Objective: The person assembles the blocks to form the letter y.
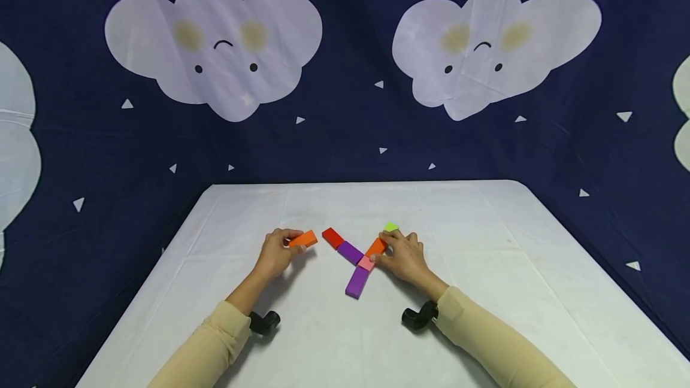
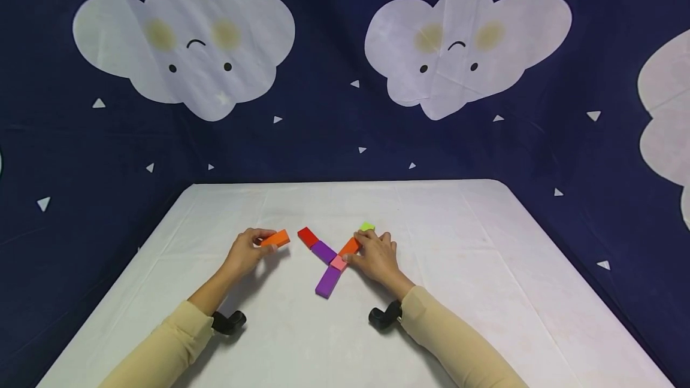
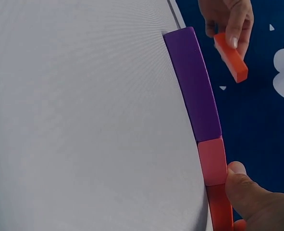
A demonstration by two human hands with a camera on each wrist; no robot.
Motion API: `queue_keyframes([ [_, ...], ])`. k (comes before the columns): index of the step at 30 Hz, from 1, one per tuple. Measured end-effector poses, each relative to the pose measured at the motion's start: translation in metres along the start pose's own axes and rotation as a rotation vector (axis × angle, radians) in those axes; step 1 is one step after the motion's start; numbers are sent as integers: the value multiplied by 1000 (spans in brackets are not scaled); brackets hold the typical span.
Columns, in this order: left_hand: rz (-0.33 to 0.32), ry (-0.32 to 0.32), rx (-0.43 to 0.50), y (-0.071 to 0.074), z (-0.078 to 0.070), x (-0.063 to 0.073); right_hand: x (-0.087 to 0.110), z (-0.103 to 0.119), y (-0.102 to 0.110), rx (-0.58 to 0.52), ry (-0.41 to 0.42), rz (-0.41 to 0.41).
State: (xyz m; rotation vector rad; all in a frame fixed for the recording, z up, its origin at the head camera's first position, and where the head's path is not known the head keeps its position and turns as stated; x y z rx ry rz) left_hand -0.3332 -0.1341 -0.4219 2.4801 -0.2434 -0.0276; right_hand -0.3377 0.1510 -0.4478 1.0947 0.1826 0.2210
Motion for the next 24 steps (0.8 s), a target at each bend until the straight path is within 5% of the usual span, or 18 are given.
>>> queue_keyframes([
  [12, -52, -74, 51, -19, -17, 28, 0, -1, -2, 5, 4, -5],
  [24, -58, -44, 105, -37, -25, 51, -2, -1, -1, 13, 14, -20],
])
Point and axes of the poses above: each hand's wrist, its own x-axis away from the middle knuckle, its own y-axis out of the back of the hand, z = x × y, the point moved 7 cm from there along -x, towards the middle knuckle, and after that the axes turned 13 degrees about z, right-handed, at the moved point
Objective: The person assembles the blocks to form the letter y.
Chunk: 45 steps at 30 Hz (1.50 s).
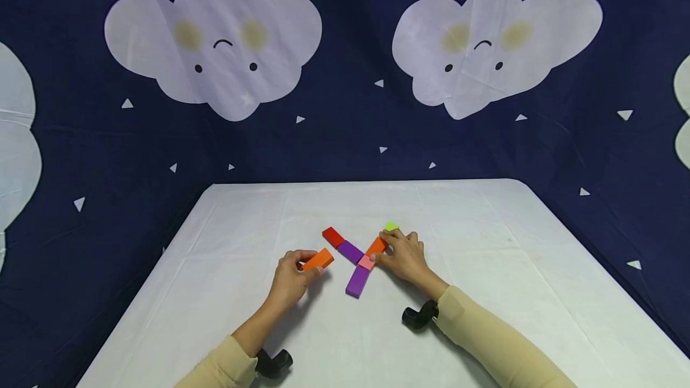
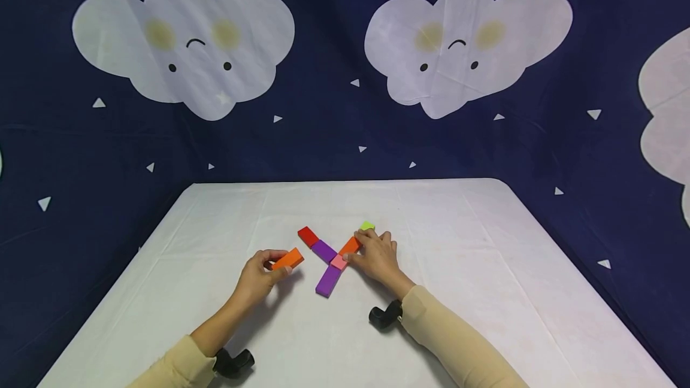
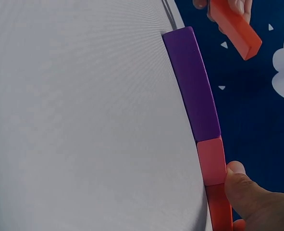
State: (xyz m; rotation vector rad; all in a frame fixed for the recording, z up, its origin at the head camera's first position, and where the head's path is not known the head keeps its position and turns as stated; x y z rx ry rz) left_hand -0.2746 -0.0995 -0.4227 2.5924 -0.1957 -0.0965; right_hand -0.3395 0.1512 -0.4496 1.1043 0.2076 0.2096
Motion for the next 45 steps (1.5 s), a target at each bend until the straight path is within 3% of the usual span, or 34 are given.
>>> queue_keyframes([
  [13, 32, -34, 76, -20, -3, 20, 0, 0, -1, 0, -8, 7],
  [26, 111, 5, 118, -37, 5, 32, 1, 1, 1, -3, -10, 8],
  [37, 132, -12, 12, -44, 7, 41, 2, 2, 1, -10, -13, 4],
  [45, 126, -17, -82, -45, 8, 44, 4, 4, 4, -8, 24, -42],
])
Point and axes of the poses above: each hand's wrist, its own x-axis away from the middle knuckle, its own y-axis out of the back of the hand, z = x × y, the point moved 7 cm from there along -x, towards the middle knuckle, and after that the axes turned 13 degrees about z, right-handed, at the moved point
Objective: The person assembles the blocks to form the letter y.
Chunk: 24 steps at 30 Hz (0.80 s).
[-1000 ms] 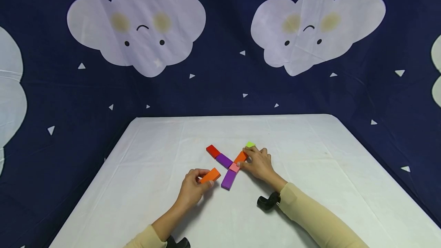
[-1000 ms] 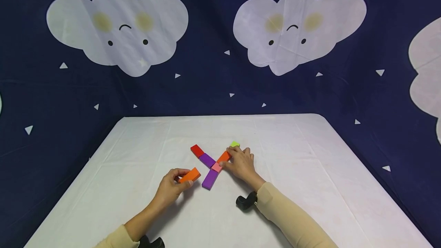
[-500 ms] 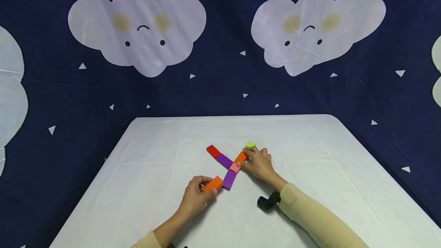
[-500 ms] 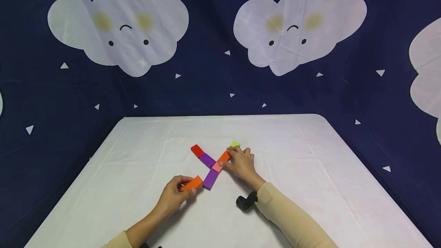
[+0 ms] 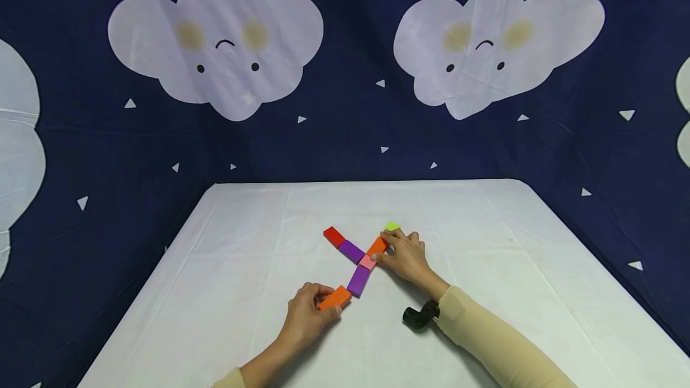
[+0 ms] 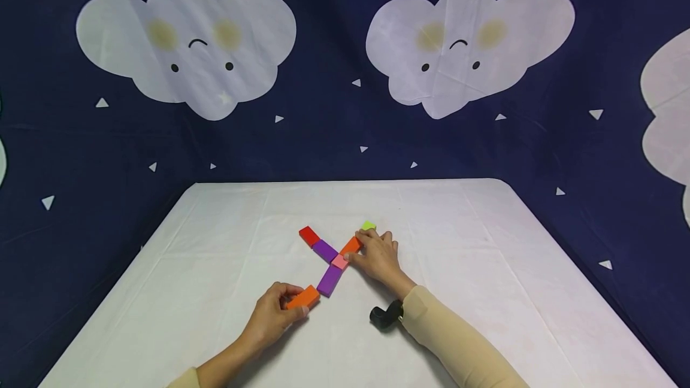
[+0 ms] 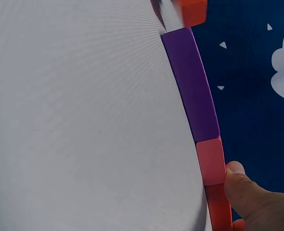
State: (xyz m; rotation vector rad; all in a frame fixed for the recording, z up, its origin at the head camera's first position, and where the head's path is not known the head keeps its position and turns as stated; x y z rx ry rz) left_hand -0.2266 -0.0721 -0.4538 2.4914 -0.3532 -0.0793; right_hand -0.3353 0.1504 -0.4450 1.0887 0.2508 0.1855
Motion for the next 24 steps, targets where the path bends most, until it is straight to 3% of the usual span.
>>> queue_keyframes([
  [13, 10, -35, -90, -4, -4, 3, -2, -2, -3, 0, -31, 45],
  [18, 25, -58, -65, 1, -6, 4, -1, -2, -2, 4, -29, 42],
  [24, 107, -76, -10, 11, -1, 2, -2, -2, -2, 7, -27, 45],
])
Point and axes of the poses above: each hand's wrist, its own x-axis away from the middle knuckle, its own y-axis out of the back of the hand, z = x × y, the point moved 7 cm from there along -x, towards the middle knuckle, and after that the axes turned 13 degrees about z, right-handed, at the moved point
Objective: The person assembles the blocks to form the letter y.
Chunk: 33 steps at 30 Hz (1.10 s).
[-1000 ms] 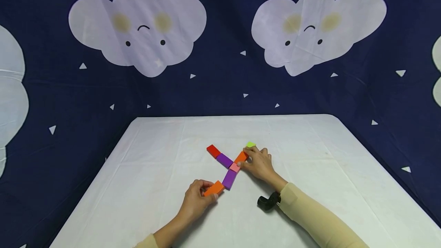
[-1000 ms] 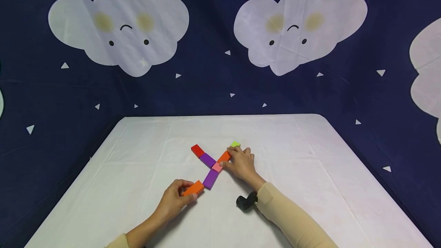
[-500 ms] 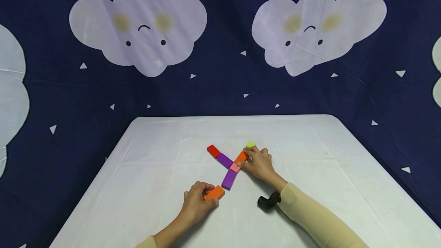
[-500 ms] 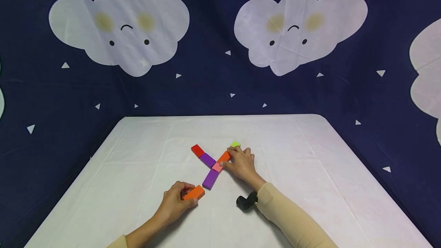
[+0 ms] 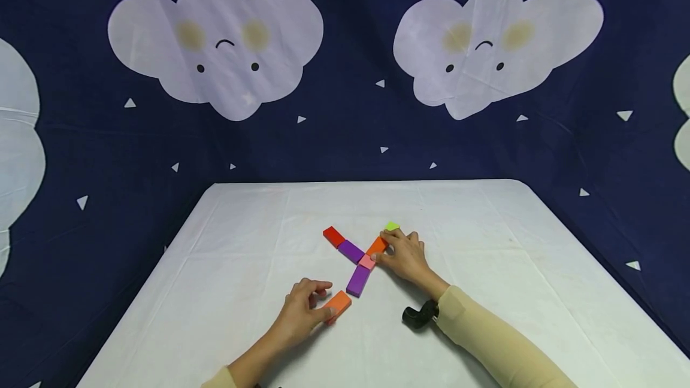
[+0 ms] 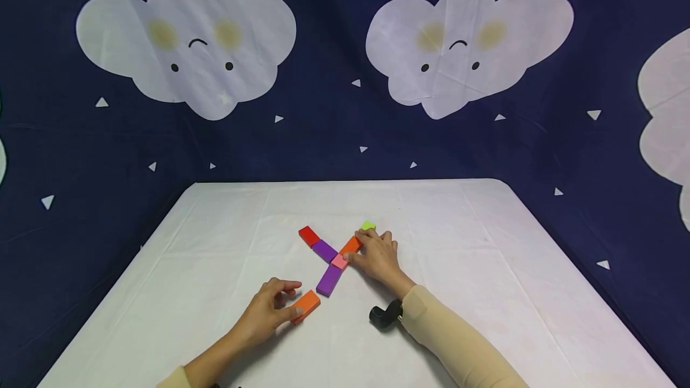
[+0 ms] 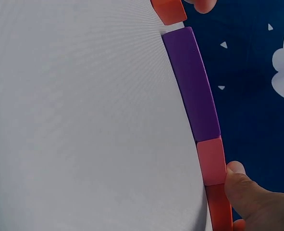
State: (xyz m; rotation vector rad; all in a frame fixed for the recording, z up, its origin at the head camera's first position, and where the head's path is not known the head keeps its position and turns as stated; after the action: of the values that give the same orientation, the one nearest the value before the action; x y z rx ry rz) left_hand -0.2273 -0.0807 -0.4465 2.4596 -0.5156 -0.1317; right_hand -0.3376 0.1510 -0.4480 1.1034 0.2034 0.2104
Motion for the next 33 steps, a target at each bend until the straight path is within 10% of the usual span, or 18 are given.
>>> queue_keyframes([
  [18, 401, -207, -113, 9, 5, -9, 0, 1, 0, 6, -18, 6],
  [33, 424, -222, -154, -1, 6, -13, 0, -1, -1, 7, -12, 10],
])
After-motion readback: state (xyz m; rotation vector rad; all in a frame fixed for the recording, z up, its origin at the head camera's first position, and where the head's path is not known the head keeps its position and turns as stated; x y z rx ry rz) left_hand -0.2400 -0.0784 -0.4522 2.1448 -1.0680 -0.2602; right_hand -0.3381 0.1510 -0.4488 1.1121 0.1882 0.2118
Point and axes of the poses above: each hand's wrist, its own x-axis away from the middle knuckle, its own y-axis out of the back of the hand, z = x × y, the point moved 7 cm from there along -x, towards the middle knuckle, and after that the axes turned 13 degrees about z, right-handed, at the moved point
